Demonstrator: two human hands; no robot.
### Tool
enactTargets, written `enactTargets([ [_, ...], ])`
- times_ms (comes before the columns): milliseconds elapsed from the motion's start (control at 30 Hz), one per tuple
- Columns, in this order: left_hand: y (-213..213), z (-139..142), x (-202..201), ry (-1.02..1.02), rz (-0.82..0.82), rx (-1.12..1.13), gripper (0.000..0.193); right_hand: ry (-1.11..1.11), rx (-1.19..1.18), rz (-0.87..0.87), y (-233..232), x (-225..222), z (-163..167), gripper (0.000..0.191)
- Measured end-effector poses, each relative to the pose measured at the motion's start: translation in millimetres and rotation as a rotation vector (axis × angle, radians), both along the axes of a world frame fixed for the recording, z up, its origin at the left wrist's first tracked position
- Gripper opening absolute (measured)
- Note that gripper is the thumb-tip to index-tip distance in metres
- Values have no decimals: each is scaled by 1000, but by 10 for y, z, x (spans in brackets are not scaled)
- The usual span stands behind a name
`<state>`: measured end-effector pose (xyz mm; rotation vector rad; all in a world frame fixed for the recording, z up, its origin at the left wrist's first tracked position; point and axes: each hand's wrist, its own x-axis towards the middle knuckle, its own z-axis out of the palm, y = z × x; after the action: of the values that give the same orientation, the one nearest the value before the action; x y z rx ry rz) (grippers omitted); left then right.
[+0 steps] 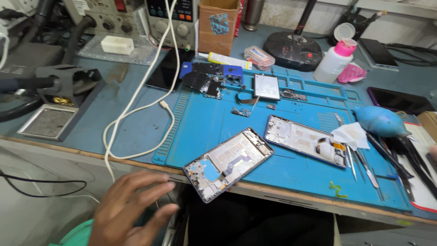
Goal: The person pries open a disassembled smartphone, lifts out the motherboard, and blows dust off the internal components with a rubber air blower. They wipe parts with a tissue, handle the battery and frame, and then use a soldering iron on the phone frame on the work mat.
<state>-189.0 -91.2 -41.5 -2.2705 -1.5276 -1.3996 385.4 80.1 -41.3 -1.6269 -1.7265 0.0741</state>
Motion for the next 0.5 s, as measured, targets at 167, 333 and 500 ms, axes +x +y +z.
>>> enactTargets([
  [167,233,192,451,104,-99,36,66,-194,-251,4,-174,-619,254,41],
  [333,359,212,629,82,-77,-114,59,-481,-398,-42,-134,-1142,606,26],
  [500,369,129,633,54,-54,-142,54,-476,-289,-27,96,-1205,651,35],
])
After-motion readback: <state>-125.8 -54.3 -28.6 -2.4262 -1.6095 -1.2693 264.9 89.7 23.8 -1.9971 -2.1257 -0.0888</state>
